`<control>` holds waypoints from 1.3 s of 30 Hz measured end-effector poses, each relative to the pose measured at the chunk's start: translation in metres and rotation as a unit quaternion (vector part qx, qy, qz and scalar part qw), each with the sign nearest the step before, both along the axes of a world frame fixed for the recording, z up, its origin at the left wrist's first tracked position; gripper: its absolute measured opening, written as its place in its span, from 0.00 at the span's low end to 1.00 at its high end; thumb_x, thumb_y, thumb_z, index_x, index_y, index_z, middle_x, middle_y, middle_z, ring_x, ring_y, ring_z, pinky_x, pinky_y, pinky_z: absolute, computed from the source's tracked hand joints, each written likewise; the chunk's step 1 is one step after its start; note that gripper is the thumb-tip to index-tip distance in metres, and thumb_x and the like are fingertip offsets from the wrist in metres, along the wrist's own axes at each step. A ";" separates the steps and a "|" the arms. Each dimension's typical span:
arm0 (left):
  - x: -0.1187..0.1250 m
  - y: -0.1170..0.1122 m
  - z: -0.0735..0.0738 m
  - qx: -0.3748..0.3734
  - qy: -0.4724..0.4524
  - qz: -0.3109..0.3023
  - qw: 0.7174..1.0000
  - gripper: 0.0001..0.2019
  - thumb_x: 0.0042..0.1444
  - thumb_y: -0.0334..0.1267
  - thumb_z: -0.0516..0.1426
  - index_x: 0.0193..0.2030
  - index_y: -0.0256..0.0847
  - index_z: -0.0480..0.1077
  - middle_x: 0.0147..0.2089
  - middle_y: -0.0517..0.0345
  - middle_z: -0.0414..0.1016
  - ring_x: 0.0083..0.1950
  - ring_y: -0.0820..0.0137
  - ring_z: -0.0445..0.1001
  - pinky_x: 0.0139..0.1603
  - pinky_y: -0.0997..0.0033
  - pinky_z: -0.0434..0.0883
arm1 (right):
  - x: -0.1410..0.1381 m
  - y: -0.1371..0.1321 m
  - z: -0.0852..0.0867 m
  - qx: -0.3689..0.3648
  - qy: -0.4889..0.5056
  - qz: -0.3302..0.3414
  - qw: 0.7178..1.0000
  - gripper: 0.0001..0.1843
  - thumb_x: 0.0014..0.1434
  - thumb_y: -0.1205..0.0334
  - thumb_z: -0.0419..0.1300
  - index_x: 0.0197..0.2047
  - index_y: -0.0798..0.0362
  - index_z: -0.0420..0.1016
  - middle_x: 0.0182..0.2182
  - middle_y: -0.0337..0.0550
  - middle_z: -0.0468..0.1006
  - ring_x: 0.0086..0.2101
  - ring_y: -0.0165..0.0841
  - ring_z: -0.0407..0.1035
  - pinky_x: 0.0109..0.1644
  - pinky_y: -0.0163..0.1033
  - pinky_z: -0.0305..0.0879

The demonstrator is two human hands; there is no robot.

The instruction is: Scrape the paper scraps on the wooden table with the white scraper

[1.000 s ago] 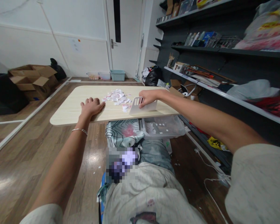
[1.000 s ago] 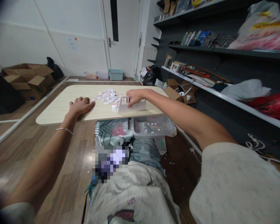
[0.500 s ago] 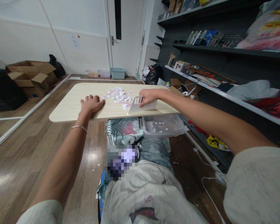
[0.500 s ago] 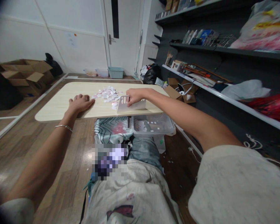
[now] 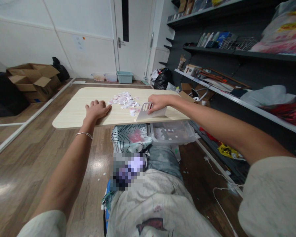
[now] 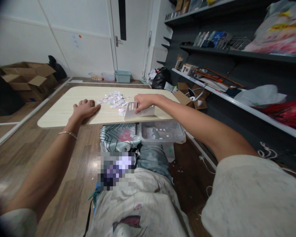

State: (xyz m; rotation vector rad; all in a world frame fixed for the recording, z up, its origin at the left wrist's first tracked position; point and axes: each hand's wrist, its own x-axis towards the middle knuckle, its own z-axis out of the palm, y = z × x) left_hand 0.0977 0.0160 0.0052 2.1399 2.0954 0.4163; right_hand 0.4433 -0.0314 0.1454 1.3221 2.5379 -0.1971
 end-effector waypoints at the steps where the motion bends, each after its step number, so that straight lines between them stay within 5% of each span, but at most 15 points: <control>1: 0.000 0.000 0.000 0.001 -0.001 0.000 1.000 0.36 0.76 0.62 0.47 0.73 0.40 0.80 0.80 0.23 0.74 0.84 0.30 0.66 0.84 0.26 0.62 | -0.001 0.000 0.000 -0.001 -0.001 -0.001 1.000 0.26 0.66 0.45 0.82 0.51 0.62 0.94 0.44 0.56 0.94 0.45 0.45 0.85 0.50 0.40 0.72; 12: -0.001 0.002 -0.003 0.015 0.014 -0.003 1.000 0.35 0.76 0.60 0.46 0.70 0.39 0.81 0.79 0.22 0.76 0.82 0.29 0.68 0.81 0.25 0.65 | -0.003 -0.006 0.001 0.029 -0.032 0.008 0.999 0.27 0.66 0.45 0.82 0.50 0.64 0.93 0.38 0.53 0.92 0.39 0.42 0.83 0.44 0.40 0.67; 39: -0.002 0.007 -0.007 0.021 0.020 0.000 1.000 0.37 0.75 0.61 0.46 0.72 0.40 0.81 0.78 0.23 0.77 0.82 0.29 0.69 0.81 0.24 0.65 | -0.009 -0.008 0.000 0.034 -0.036 0.006 0.999 0.24 0.67 0.49 0.83 0.53 0.63 0.94 0.45 0.57 0.94 0.45 0.46 0.86 0.48 0.41 0.70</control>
